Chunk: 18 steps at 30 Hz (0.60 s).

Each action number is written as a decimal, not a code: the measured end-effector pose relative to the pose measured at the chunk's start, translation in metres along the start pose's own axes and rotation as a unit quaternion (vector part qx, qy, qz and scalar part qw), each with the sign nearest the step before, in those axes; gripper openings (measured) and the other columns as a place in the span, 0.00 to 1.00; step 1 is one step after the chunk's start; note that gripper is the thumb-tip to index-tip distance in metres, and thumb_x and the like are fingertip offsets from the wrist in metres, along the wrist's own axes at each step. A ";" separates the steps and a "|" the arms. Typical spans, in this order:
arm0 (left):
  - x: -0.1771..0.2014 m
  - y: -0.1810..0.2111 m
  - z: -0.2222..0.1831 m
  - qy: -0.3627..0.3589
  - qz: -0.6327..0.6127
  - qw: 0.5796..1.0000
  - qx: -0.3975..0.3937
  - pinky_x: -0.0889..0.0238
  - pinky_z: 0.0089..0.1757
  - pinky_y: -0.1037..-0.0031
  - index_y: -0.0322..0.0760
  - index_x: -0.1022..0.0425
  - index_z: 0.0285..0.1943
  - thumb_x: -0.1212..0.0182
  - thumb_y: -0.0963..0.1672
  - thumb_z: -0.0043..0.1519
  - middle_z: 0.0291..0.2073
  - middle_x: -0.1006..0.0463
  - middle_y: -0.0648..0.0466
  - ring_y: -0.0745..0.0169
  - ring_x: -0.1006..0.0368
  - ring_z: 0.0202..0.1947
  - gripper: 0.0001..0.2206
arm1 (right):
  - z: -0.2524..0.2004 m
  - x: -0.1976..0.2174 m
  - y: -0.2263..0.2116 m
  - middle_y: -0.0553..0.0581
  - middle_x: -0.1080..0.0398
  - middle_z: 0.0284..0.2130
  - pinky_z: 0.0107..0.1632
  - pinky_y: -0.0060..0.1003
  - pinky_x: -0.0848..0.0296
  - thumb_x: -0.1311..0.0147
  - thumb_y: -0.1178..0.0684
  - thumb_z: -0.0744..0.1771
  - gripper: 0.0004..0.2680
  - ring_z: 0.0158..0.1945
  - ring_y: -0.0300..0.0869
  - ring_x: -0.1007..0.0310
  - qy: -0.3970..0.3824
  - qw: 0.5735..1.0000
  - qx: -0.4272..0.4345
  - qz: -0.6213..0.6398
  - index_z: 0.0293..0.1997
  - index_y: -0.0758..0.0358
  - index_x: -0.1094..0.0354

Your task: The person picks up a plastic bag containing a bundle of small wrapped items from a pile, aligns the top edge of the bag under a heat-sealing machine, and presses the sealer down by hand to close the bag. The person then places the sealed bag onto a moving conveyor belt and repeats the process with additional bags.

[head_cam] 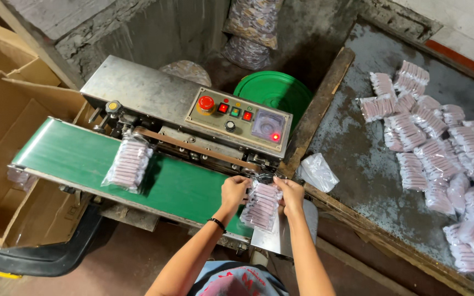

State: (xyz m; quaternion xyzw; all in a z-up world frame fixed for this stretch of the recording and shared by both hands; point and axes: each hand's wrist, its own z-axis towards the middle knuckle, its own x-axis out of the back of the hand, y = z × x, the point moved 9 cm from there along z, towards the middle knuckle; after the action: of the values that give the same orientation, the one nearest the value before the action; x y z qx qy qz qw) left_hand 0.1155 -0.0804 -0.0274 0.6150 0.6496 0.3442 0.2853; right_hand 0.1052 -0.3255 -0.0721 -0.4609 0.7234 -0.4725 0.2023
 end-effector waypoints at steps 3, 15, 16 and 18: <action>-0.002 -0.005 -0.002 -0.014 -0.008 0.999 0.034 0.20 0.30 0.57 0.36 0.15 0.42 0.36 0.44 0.57 0.37 0.16 0.39 0.38 0.18 0.32 0.09 | 0.004 0.008 0.011 0.60 0.23 0.29 0.21 0.37 0.24 0.30 0.48 0.61 0.10 0.23 0.43 0.28 0.026 0.999 -0.036 -0.016 0.39 0.60 0.22; 0.030 0.016 -0.008 0.015 -0.035 0.999 0.014 0.22 0.31 0.52 0.32 0.16 0.43 0.35 0.44 0.56 0.36 0.17 0.35 0.33 0.19 0.31 0.11 | -0.007 -0.023 -0.001 0.64 0.23 0.30 0.23 0.39 0.22 0.33 0.48 0.63 0.10 0.26 0.44 0.26 0.030 0.999 -0.035 -0.019 0.42 0.61 0.23; 0.036 0.021 -0.010 0.029 0.010 0.999 -0.009 0.22 0.33 0.52 0.35 0.15 0.43 0.35 0.45 0.56 0.36 0.16 0.38 0.35 0.19 0.33 0.11 | -0.020 -0.030 -0.011 0.64 0.23 0.30 0.25 0.40 0.20 0.33 0.48 0.63 0.11 0.25 0.45 0.25 0.010 0.999 -0.038 -0.001 0.43 0.64 0.24; 0.047 0.025 -0.013 0.043 0.057 0.997 -0.033 0.22 0.34 0.51 0.39 0.14 0.43 0.35 0.47 0.56 0.37 0.15 0.41 0.37 0.19 0.35 0.11 | -0.035 -0.036 -0.023 0.64 0.23 0.30 0.27 0.41 0.19 0.32 0.49 0.64 0.12 0.24 0.45 0.25 -0.010 0.999 -0.041 0.017 0.44 0.67 0.25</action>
State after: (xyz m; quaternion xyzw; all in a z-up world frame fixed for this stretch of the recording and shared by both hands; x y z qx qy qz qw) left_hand 0.1165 -0.0345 0.0027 0.6256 0.6139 0.4072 0.2569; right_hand 0.1082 -0.2807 -0.0412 -0.4611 0.7478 -0.4345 0.1988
